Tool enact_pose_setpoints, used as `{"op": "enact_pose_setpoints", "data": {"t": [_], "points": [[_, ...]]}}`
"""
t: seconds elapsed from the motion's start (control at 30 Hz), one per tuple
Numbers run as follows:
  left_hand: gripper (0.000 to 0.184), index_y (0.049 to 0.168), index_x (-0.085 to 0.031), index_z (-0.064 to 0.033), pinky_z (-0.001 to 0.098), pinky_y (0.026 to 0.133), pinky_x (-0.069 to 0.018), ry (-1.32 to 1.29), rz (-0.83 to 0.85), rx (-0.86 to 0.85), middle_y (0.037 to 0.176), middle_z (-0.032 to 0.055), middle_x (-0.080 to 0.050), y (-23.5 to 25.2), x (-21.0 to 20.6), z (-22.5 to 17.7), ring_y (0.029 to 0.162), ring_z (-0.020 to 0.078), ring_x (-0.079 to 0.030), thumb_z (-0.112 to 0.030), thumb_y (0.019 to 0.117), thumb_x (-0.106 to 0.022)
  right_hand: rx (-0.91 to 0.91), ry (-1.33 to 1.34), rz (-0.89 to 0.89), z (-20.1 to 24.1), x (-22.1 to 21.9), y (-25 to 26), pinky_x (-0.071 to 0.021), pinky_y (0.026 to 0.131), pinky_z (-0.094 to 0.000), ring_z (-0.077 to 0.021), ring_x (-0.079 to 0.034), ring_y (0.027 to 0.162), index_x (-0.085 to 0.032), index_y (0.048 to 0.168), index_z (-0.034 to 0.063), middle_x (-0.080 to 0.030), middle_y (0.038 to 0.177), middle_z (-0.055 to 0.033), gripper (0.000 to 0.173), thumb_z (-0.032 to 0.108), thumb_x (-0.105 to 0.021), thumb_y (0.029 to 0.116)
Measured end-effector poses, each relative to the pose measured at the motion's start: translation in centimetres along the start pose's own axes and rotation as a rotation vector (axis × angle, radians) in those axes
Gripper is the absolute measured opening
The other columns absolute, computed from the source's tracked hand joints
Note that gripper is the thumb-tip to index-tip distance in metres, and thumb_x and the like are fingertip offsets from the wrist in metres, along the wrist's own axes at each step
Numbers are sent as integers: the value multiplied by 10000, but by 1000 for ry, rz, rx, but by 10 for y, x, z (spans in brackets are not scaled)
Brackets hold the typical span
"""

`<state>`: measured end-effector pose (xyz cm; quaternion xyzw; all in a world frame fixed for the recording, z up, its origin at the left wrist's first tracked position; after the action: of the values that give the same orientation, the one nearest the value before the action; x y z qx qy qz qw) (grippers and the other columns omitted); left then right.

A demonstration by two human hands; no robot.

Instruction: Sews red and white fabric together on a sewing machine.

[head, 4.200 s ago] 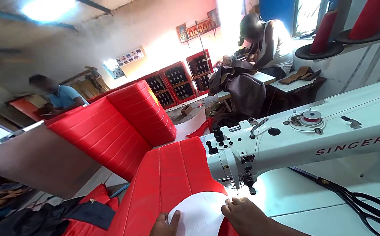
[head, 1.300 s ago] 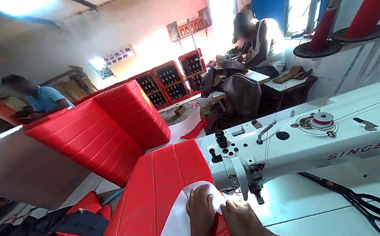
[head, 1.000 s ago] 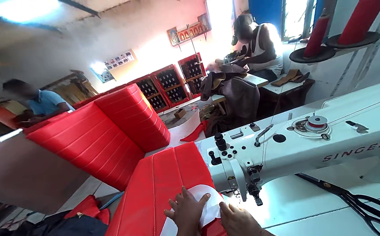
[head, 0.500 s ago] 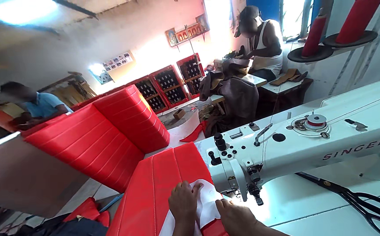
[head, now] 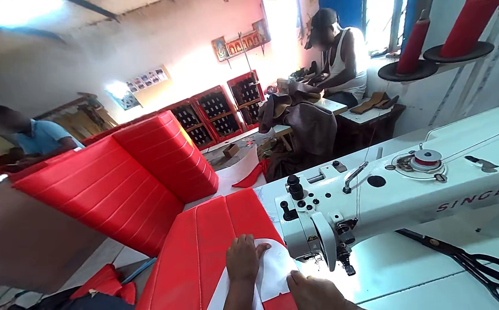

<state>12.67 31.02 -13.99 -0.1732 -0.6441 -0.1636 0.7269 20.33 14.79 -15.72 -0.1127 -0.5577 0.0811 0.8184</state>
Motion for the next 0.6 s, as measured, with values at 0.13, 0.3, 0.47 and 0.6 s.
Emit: {"op": "enact_pose_setpoints", "data": {"t": [0.13,0.3,0.47,0.6], "points": [[566,1165,-682,28,506,901,-523,12,-228,-81,1155,198,-685,-6,-2,-1,1128,370,-652,-502,973,-625,68,2,141,-8,4,-8,-582,734,-540,-401,-702,985,-383,1535,-10,-382,1605,-185,554,-41,-446,985],[152,1027,-766,-134,494,835,-521,5,-738,-530,1029,121,-735,-9,-15,-7,978,313,-706,-168,884,-724,223,-15,293,-27,11,-10,-545,758,-641,-456,-667,1054,-254,1620,41,-182,1711,-140,867,-8,-672,862],[312,1110,-746,-30,512,1012,-478,-53,-147,-527,1123,154,-735,-20,3,-35,1132,333,-675,78,968,-490,314,-1,351,-34,16,-2,-498,967,-609,-436,-528,1337,-269,1605,0,-181,1706,-175,868,111,-740,885],[474,1443,-538,-28,522,1187,-320,-40,326,-312,1494,161,-537,-31,3,-40,1428,325,-461,-330,1086,-462,401,101,257,-43,13,5,-422,1114,-541,-372,-440,1450,-408,1539,-16,-327,1647,-201,719,123,-748,921]]}}
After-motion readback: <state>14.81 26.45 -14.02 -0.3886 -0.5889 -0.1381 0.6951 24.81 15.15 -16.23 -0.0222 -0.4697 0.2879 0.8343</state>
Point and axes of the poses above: each hand's wrist, its own y-axis towards the middle knuckle, its own x-axis out of the back of the hand, z = x × y, the point moved 4 cm from there along y, towards the middle knuckle
